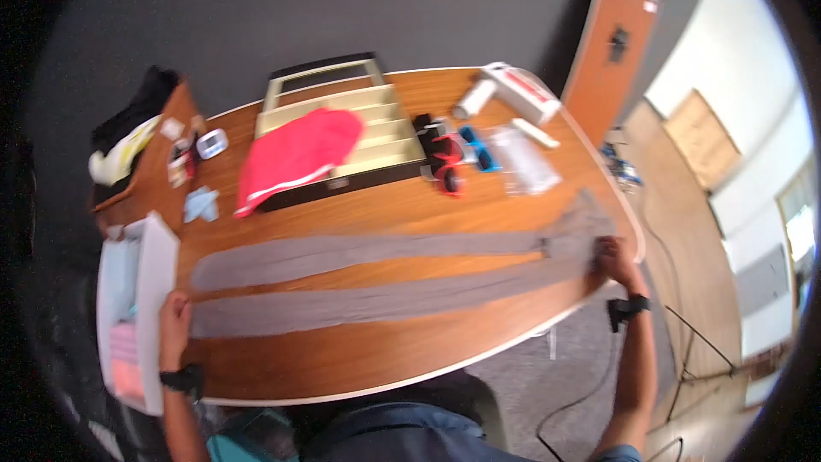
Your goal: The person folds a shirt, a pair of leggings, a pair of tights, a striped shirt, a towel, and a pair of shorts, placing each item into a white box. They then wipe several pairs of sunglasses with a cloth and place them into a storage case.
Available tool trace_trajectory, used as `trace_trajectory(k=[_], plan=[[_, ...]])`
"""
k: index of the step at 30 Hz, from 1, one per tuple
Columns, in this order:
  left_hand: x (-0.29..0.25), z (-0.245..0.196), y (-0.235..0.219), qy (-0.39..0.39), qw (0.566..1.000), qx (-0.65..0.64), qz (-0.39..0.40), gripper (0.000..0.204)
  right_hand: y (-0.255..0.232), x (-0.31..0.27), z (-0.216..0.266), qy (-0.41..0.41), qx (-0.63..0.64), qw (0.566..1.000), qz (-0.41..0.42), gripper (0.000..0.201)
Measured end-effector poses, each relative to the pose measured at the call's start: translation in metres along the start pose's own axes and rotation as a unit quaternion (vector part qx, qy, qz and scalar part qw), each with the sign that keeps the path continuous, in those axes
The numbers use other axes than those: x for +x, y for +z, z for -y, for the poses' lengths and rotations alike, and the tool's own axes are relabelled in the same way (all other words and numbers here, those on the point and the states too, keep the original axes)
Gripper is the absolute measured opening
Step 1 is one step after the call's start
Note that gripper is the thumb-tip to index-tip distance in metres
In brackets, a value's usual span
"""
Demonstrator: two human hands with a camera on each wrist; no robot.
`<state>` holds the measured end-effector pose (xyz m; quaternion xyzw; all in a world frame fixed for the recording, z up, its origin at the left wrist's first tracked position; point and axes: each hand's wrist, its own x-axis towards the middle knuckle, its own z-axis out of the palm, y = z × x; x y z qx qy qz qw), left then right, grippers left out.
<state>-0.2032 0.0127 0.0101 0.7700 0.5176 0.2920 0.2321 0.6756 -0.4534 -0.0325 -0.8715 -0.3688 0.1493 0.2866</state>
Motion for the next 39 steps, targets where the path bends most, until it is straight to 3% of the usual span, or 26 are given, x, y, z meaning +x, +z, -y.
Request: trace_trajectory(k=[1,2,5,7,9,10,14,16,19,20,23,25,27,31,33,35,36,37,38,39], plan=[[0.001,-0.021,-0.005,-0.038,0.995,0.089,0.026,0.008,-0.003,-0.034,0.105,-0.017,-0.137,0.990,-0.038,0.037],[0.002,-0.015,-0.005,-0.036,0.994,0.096,0.031,0.010,-0.009,-0.035,0.125,-0.005,-0.175,0.984,-0.032,0.040],[0.009,-0.033,-0.007,-0.057,0.993,0.078,0.066,0.011,-0.018,-0.032,0.156,0.008,-0.113,0.986,-0.121,0.036],[0.011,-0.021,-0.003,-0.054,0.994,0.066,0.067,0.011,-0.016,-0.025,0.153,0.003,-0.112,0.985,-0.130,0.036],[0.014,-0.019,-0.002,-0.071,0.992,0.053,0.088,0.010,-0.009,-0.021,0.158,0.068,-0.078,0.993,0.049,0.036],[0.014,-0.018,-0.002,-0.071,0.992,0.053,0.088,0.010,-0.006,-0.026,0.160,0.010,-0.166,0.986,0.026,0.040],[0.013,-0.025,-0.008,-0.061,0.992,0.069,0.086,0.009,-0.007,-0.016,0.157,-0.005,-0.155,0.988,0.001,0.042],[0.014,-0.026,-0.005,-0.041,0.992,0.081,0.086,0.008,-0.012,-0.022,0.169,0.015,-0.138,0.986,-0.094,0.043],[0.013,-0.018,-0.005,-0.074,0.992,0.055,0.091,0.007,-0.020,-0.030,0.138,0.086,-0.213,0.962,-0.144,0.043],[0.012,-0.017,-0.004,-0.073,0.993,0.051,0.082,0.006,-0.023,-0.031,0.120,0.160,-0.199,0.959,-0.126,0.042],[0.012,-0.018,-0.003,-0.071,0.993,0.050,0.075,0.006,-0.023,-0.047,0.103,0.189,-0.266,0.943,-0.068,0.040],[0.014,-0.018,-0.002,-0.069,0.993,0.056,0.077,0.006,-0.023,-0.051,0.099,0.171,-0.233,0.953,-0.091,0.038],[0.016,-0.014,-0.006,-0.081,0.992,0.028,0.097,0.006,-0.029,-0.044,0.085,0.149,-0.229,0.962,-0.013,0.037],[0.019,-0.013,-0.014,-0.110,0.983,0.051,0.134,0.007,-0.045,-0.031,0.090,0.077,-0.303,0.948,0.053,0.036],[0.029,-0.013,-0.011,0.006,0.996,0.064,0.067,0.007,-0.041,-0.014,0.114,0.017,-0.196,0.973,-0.121,0.038],[0.048,-0.030,-0.005,-0.006,0.996,0.056,0.071,0.006,-0.032,0.021,0.104,-0.037,-0.121,0.979,-0.160,0.039],[0.061,-0.025,0.010,-0.030,0.997,-0.031,0.071,0.008,-0.038,0.037,0.101,0.029,0.114,0.989,-0.088,0.039],[0.065,-0.032,0.022,-0.015,0.996,-0.073,0.040,0.018,-0.037,0.059,0.098,0.095,0.344,0.934,0.014,0.040],[0.074,-0.023,0.024,0.039,0.998,0.040,0.037,0.027,-0.019,0.067,0.106,0.018,0.185,0.982,-0.013,0.044],[0.079,-0.018,0.025,0.048,0.995,0.075,0.040,0.033,-0.001,0.075,0.115,-0.045,0.016,0.997,-0.063,0.048]])
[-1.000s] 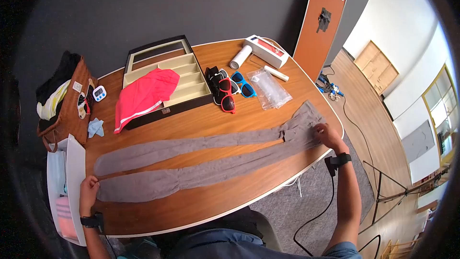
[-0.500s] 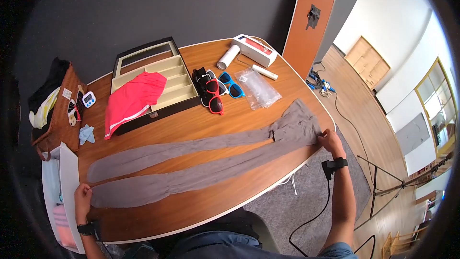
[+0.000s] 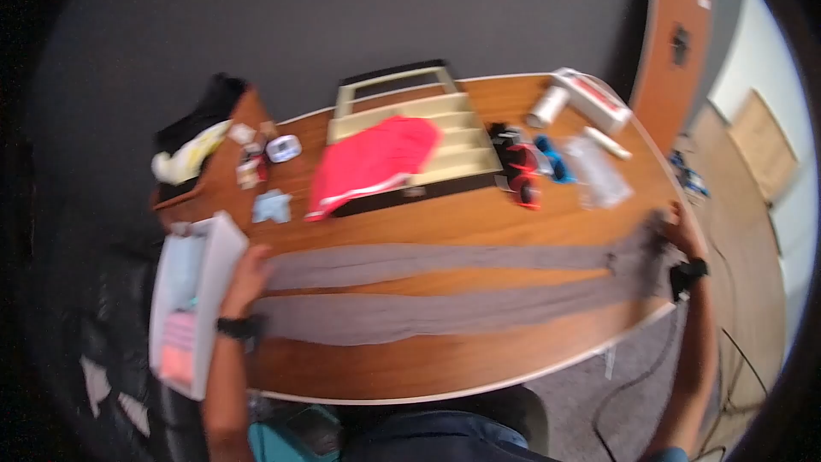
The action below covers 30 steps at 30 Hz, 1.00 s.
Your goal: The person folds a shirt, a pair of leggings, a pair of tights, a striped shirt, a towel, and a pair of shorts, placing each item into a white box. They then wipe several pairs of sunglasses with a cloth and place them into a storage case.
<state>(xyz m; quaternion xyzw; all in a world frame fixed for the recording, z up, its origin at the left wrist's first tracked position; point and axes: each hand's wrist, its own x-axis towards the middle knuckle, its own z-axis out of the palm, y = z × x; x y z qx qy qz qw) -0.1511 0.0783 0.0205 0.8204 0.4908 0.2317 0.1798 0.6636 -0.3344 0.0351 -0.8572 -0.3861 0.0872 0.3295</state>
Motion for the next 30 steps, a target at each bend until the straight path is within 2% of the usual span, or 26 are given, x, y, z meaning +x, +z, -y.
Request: trace_trajectory(k=[1,2,3,4,6,7,9,10,11,12,14,15,17,18,20,21,24,27,30], plan=[[0.007,0.031,0.018,0.039,0.999,-0.021,0.007,0.037,0.007,0.026,-0.078,-0.049,-0.077,0.995,-0.043,0.056],[0.014,-0.006,0.004,0.038,0.994,0.066,0.073,0.037,0.007,0.030,-0.084,-0.092,-0.171,0.979,-0.058,0.058],[0.013,-0.029,-0.001,-0.007,0.996,0.044,0.079,0.032,0.001,0.021,-0.044,0.037,-0.128,0.991,0.003,0.053],[0.015,-0.030,-0.003,-0.014,0.996,0.048,0.073,0.032,0.000,0.019,-0.039,0.066,-0.102,0.993,-0.001,0.045],[0.016,-0.028,0.000,-0.086,0.986,0.000,0.146,0.026,-0.002,0.025,-0.045,0.096,-0.049,0.993,0.050,0.034],[0.014,-0.026,0.002,-0.056,0.991,0.009,0.119,0.022,0.007,0.028,-0.050,0.096,-0.049,0.993,0.049,0.034],[0.011,-0.010,0.003,-0.043,0.993,-0.016,0.107,0.021,0.002,0.022,-0.055,-0.018,-0.024,0.998,0.050,0.027],[0.012,-0.004,0.009,-0.035,0.994,-0.037,0.095,0.021,-0.007,0.008,-0.018,0.112,-0.046,0.992,0.031,0.012],[0.012,-0.010,0.008,-0.058,0.993,-0.030,0.095,0.021,-0.009,-0.005,0.020,0.128,-0.026,0.991,0.042,0.012],[0.011,-0.017,0.000,-0.082,0.992,-0.019,0.095,0.022,-0.011,-0.004,-0.005,-0.004,-0.034,0.999,-0.004,0.015],[0.009,-0.021,-0.005,-0.039,0.996,0.018,0.074,0.022,-0.019,-0.005,-0.003,0.081,0.083,0.993,0.005,0.016],[0.009,-0.014,-0.006,-0.033,0.996,0.012,0.078,0.022,-0.024,-0.011,0.005,0.080,0.121,0.989,-0.015,0.016],[0.011,-0.002,-0.008,0.007,0.997,0.074,0.035,0.018,-0.028,-0.024,0.035,0.093,0.164,0.980,-0.062,0.009],[0.010,-0.007,-0.009,0.010,0.997,0.070,0.038,0.018,-0.031,-0.028,0.035,0.095,0.161,0.980,-0.065,0.009],[0.007,-0.015,-0.018,0.010,0.993,0.084,-0.086,0.014,-0.035,-0.033,0.033,0.080,0.218,0.970,-0.073,0.008],[0.006,-0.017,-0.019,0.008,0.991,0.076,-0.114,0.012,-0.037,-0.035,0.027,0.082,0.217,0.970,-0.074,0.008],[-0.008,-0.024,-0.023,-0.014,0.995,0.015,-0.102,0.013,-0.037,-0.044,0.010,0.080,0.218,0.972,-0.022,0.009],[-0.020,-0.021,-0.029,0.007,0.994,0.007,-0.110,0.014,-0.034,-0.049,0.010,0.102,0.259,0.960,-0.022,0.015],[-0.031,-0.027,-0.030,0.028,0.980,-0.051,-0.189,0.015,-0.037,-0.048,-0.016,0.066,0.330,0.936,-0.100,0.015]])
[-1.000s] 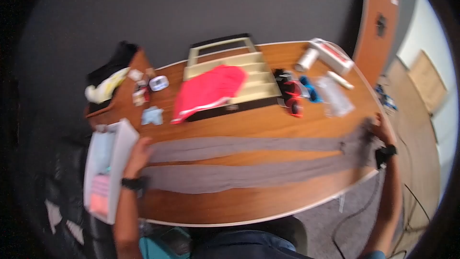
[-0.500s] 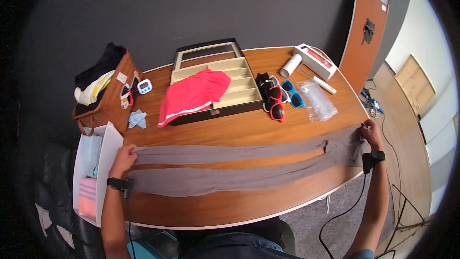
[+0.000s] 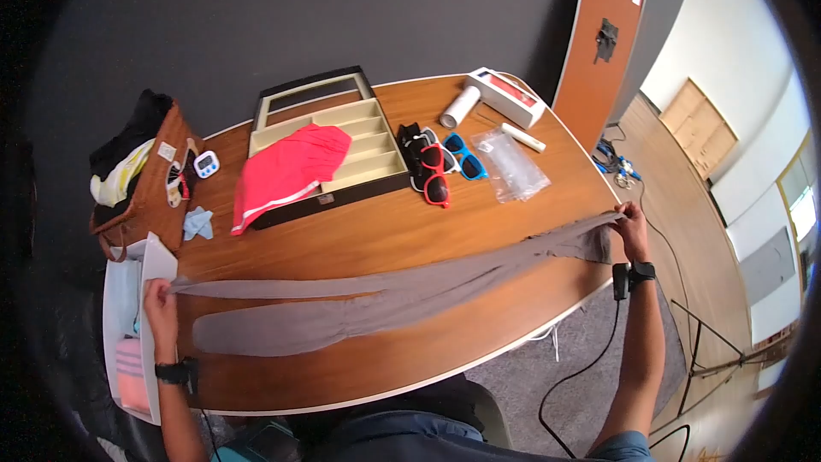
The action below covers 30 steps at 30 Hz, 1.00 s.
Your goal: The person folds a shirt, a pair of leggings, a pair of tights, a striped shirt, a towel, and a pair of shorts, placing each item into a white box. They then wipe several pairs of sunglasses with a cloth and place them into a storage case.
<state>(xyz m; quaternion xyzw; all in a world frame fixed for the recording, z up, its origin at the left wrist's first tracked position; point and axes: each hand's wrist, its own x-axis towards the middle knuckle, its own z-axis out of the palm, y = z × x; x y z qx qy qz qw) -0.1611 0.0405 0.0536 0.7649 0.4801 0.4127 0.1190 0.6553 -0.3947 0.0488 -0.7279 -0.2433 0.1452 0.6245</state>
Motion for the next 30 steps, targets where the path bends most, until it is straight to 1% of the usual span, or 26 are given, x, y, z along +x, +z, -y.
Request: trace_trajectory(k=[1,2,4,5,6,7,9,11,12,13,14,15,16,17,18,19,20,22,23,24,26,27,28,29,30], plan=[[-0.005,-0.012,-0.006,0.003,1.000,0.013,-0.024,0.014,-0.008,0.000,-0.003,-0.040,0.037,0.999,-0.001,0.016],[-0.012,-0.015,-0.007,0.004,1.000,0.010,-0.021,0.014,-0.013,-0.002,-0.008,-0.039,0.035,0.999,-0.004,0.016],[-0.035,-0.013,-0.012,-0.027,0.998,0.060,-0.009,0.014,-0.022,-0.006,-0.024,-0.087,-0.104,0.991,0.019,0.018],[-0.046,-0.015,-0.013,-0.027,0.998,0.059,-0.007,0.014,-0.031,-0.004,-0.039,-0.128,-0.240,0.962,0.037,0.022],[-0.057,-0.019,-0.013,-0.050,0.993,0.083,0.062,0.015,-0.032,-0.012,-0.031,-0.141,-0.367,0.917,0.068,0.027],[-0.064,-0.021,-0.013,-0.073,0.983,0.106,0.131,0.016,-0.029,-0.016,-0.027,-0.134,-0.369,0.917,0.075,0.030],[-0.071,-0.020,-0.014,-0.077,0.983,0.091,0.141,0.018,-0.026,-0.022,-0.015,-0.123,-0.371,0.917,0.083,0.034],[-0.071,-0.023,-0.018,-0.080,0.983,0.076,0.148,0.020,-0.024,-0.022,0.001,-0.081,-0.410,0.892,0.171,0.040],[-0.069,-0.028,-0.021,-0.078,0.977,0.078,0.184,0.021,-0.029,-0.017,0.000,-0.081,-0.410,0.892,0.171,0.040],[-0.067,-0.030,-0.024,-0.075,0.970,0.080,0.219,0.022,-0.034,-0.012,0.000,-0.035,-0.388,0.904,0.178,0.042],[-0.066,-0.023,-0.027,-0.076,0.970,0.081,0.218,0.022,-0.037,-0.006,-0.001,0.011,-0.365,0.913,0.185,0.044],[-0.062,-0.014,-0.031,-0.067,0.968,0.079,0.230,0.023,-0.038,-0.005,0.007,0.075,-0.295,0.934,0.189,0.042],[-0.061,-0.007,-0.032,-0.058,0.965,0.077,0.243,0.025,-0.034,-0.006,0.005,0.075,-0.295,0.933,0.189,0.042],[-0.059,-0.012,-0.032,-0.058,0.965,0.076,0.244,0.025,-0.029,-0.006,0.002,0.032,-0.332,0.939,0.081,0.042],[-0.054,-0.019,-0.030,-0.045,0.971,0.094,0.213,0.024,-0.026,-0.006,0.000,-0.013,-0.364,0.931,-0.030,0.043],[-0.050,-0.027,-0.028,-0.032,0.977,0.111,0.182,0.023,-0.022,-0.006,-0.001,0.006,-0.384,0.922,-0.047,0.042],[-0.048,-0.037,-0.024,-0.030,0.977,0.110,0.181,0.023,-0.011,-0.012,0.005,0.005,-0.383,0.922,-0.049,0.042],[-0.047,-0.060,-0.015,-0.041,0.975,0.064,0.210,0.022,0.026,-0.035,0.035,-0.087,-0.518,0.848,-0.064,0.037],[-0.047,-0.069,-0.008,-0.048,0.971,0.029,0.231,0.020,0.044,-0.045,0.054,-0.094,-0.515,0.851,-0.027,0.033],[-0.048,-0.081,-0.001,-0.049,0.971,0.030,0.232,0.020,0.052,-0.047,0.056,-0.093,-0.463,0.881,0.033,0.029],[-0.050,-0.108,0.015,-0.006,0.956,-0.011,0.294,0.021,0.070,-0.060,0.067,-0.040,-0.432,0.878,0.203,0.031],[-0.050,-0.121,0.022,-0.005,0.956,-0.012,0.294,0.021,0.077,-0.068,0.072,-0.063,-0.448,0.864,0.222,0.035],[-0.051,-0.132,0.027,0.054,0.947,-0.004,0.317,0.020,0.080,-0.077,0.072,-0.085,-0.462,0.849,0.242,0.038],[-0.051,-0.137,0.030,0.112,0.934,0.004,0.338,0.020,0.077,-0.082,0.067,-0.092,-0.462,0.849,0.240,0.043],[-0.051,-0.135,0.031,0.113,0.934,0.004,0.339,0.020,0.074,-0.086,0.064,-0.091,-0.462,0.849,0.239,0.043]])
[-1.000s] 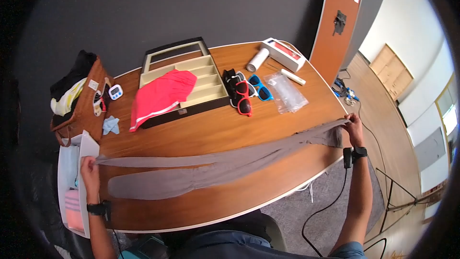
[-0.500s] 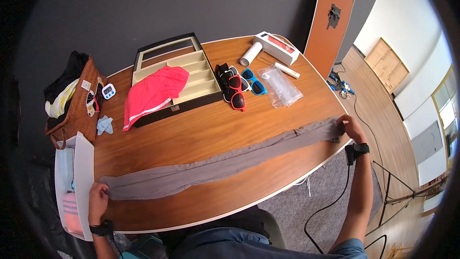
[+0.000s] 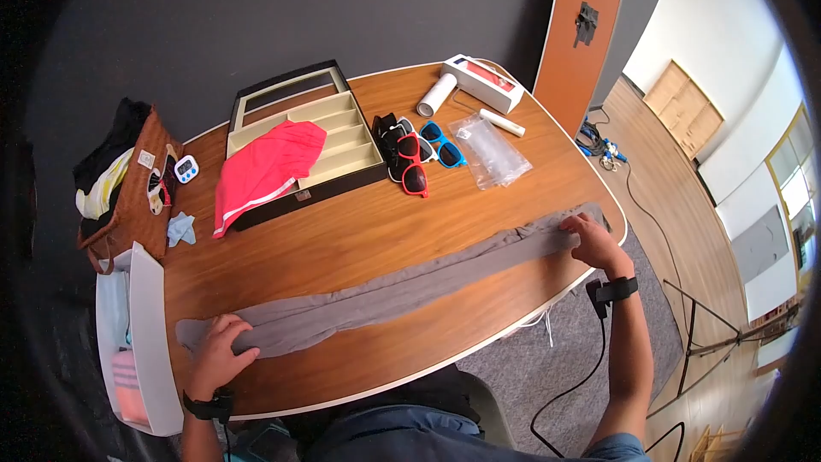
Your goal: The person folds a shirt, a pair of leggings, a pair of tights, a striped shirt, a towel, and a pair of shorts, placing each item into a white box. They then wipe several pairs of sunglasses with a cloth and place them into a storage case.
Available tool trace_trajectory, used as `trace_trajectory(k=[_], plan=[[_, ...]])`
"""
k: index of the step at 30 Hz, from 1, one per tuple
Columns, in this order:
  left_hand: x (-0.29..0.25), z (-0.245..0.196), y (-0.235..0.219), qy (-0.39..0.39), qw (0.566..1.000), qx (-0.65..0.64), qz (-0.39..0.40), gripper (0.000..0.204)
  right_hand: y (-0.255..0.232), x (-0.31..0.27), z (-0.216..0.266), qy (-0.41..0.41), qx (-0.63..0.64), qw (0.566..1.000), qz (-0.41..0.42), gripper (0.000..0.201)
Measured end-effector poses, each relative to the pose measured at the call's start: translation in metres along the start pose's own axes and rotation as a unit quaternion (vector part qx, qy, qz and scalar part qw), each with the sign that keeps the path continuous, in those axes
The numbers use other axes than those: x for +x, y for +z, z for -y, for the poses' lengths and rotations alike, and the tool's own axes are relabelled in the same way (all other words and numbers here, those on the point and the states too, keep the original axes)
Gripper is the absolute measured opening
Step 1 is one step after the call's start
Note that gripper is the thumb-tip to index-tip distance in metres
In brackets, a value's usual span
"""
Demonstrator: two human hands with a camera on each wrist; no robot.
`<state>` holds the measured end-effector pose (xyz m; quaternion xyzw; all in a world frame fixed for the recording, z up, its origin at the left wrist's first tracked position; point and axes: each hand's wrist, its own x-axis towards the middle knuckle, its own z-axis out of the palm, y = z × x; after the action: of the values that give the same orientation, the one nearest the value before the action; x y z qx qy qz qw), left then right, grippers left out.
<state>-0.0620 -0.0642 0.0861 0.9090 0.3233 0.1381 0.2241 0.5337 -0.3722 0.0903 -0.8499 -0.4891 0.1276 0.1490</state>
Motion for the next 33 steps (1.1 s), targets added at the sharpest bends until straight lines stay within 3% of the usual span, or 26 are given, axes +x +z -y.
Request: trace_trajectory(k=[2,6,11,12,14,18,22,25,26,30,33], plan=[[0.001,0.010,0.005,0.028,0.998,0.016,0.045,0.017,-0.001,-0.009,-0.006,0.008,-0.095,0.993,-0.063,0.046],[-0.004,0.025,0.013,0.002,0.999,-0.029,0.025,0.016,-0.009,-0.021,-0.035,0.132,-0.094,0.982,-0.101,0.045],[-0.002,0.009,0.009,-0.092,0.991,-0.094,0.004,0.015,0.001,-0.022,-0.084,0.099,-0.086,0.981,-0.143,0.015],[-0.001,0.003,0.007,-0.090,0.991,-0.094,0.005,0.015,0.001,-0.022,-0.082,0.101,-0.086,0.981,-0.144,0.015],[0.001,-0.005,0.002,0.017,0.999,0.029,0.029,0.013,0.000,-0.021,-0.078,0.127,-0.067,0.981,-0.130,0.018],[-0.002,0.013,0.011,0.004,0.999,0.018,0.028,0.013,-0.002,-0.020,-0.086,0.101,-0.063,0.982,-0.148,0.013],[-0.002,0.019,0.011,-0.034,0.998,-0.036,0.035,0.013,-0.016,-0.015,-0.085,0.092,0.001,0.981,-0.171,0.010],[0.002,0.004,0.006,-0.043,0.998,-0.029,0.026,0.012,-0.021,-0.006,-0.088,0.043,0.124,0.966,-0.222,0.012],[0.003,-0.002,0.004,-0.042,0.999,-0.019,0.027,0.013,-0.022,0.000,-0.085,0.069,0.207,0.954,-0.205,0.013],[0.002,-0.001,0.005,0.006,0.998,0.041,0.052,0.013,-0.026,0.027,-0.090,0.052,0.207,0.954,-0.212,0.011],[0.003,0.009,0.008,-0.002,0.999,0.006,0.046,0.010,-0.029,0.041,-0.078,0.032,0.083,0.961,-0.262,0.011]])
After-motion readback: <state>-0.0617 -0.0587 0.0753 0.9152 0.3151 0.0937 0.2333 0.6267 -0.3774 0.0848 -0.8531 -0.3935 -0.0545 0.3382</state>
